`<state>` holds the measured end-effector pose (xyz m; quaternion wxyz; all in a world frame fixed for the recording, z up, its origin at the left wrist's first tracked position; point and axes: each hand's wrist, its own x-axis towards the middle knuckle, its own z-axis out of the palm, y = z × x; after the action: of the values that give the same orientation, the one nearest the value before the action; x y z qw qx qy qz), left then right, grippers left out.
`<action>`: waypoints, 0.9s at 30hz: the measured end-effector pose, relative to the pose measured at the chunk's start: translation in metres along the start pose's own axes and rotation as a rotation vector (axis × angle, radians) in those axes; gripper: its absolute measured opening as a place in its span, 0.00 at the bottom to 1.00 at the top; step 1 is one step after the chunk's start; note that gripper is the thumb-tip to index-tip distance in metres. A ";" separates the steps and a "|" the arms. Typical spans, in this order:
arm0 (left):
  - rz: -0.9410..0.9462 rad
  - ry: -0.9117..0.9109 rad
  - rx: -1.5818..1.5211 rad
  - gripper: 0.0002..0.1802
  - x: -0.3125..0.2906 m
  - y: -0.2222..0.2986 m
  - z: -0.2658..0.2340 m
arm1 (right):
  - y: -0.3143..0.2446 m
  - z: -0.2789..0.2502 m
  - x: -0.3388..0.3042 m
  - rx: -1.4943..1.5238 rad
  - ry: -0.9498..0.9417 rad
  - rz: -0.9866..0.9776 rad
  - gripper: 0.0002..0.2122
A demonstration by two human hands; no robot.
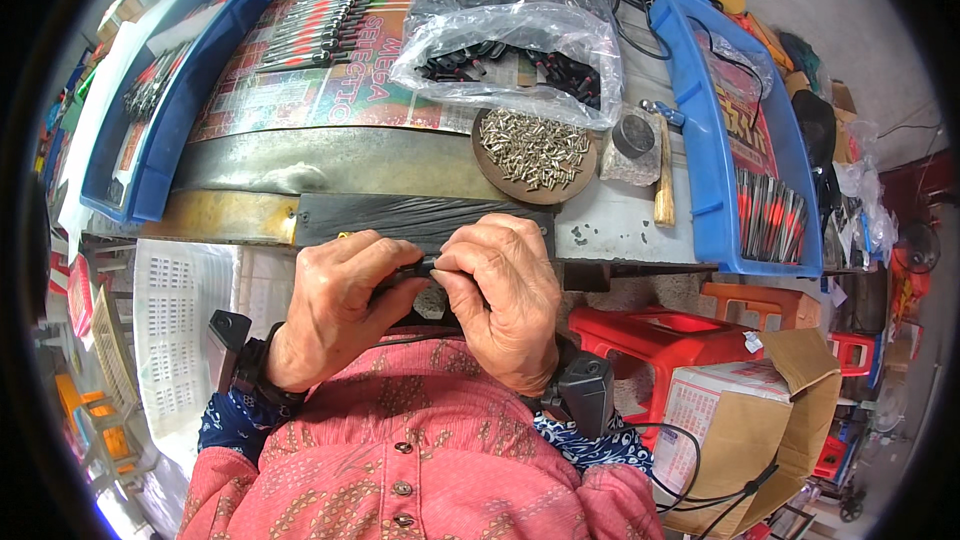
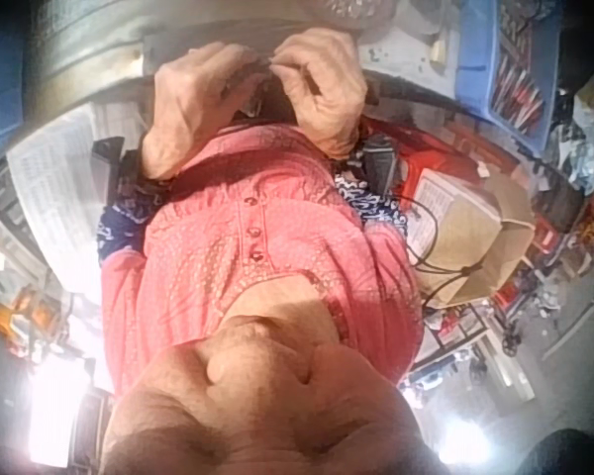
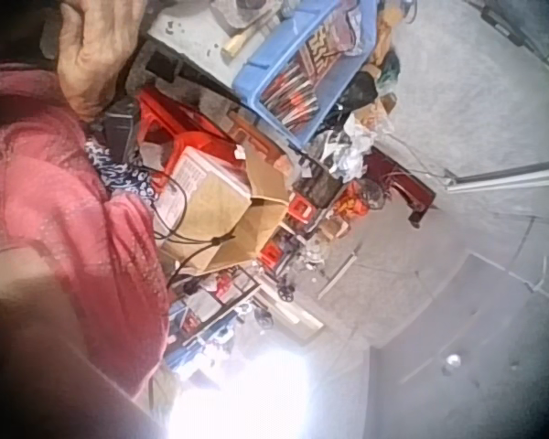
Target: The person assembles metal pliers by using a tool to tap a component and then joining the plier parts with pins by hand before placing them into a tray.
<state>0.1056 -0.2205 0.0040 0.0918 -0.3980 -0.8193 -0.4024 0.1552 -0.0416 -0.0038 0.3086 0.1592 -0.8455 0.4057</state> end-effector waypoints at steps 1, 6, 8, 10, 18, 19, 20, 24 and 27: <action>0.012 0.010 0.017 0.12 0.000 0.000 0.000 | 0.000 0.000 0.000 0.001 0.001 -0.002 0.09; 0.041 0.031 0.099 0.12 -0.001 0.002 0.003 | 0.000 0.003 -0.001 -0.022 0.008 0.006 0.10; 0.055 0.058 0.143 0.11 -0.002 0.002 0.005 | 0.000 0.004 -0.001 -0.017 0.007 0.024 0.10; 0.060 0.082 0.180 0.11 -0.002 0.001 0.007 | 0.000 0.005 -0.002 0.012 0.002 0.066 0.10; 0.044 0.117 0.150 0.12 0.000 0.002 0.008 | 0.000 0.010 -0.009 0.423 0.044 0.419 0.11; 0.041 0.111 0.127 0.12 -0.001 0.002 0.007 | -0.001 0.009 -0.010 0.467 0.017 0.456 0.12; 0.031 0.099 0.105 0.11 -0.001 0.003 0.006 | -0.001 0.007 -0.010 0.502 -0.016 0.500 0.14; 0.034 0.094 0.058 0.11 -0.001 0.001 0.006 | -0.002 -0.001 -0.007 0.668 -0.105 0.650 0.15; 0.020 0.068 0.041 0.11 -0.003 0.002 0.004 | -0.004 -0.006 -0.003 0.757 -0.225 0.807 0.14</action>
<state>0.1096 -0.2185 0.0009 0.1317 -0.3906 -0.8197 -0.3977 0.1617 -0.0387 -0.0003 -0.0415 -0.0350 -0.6623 0.7472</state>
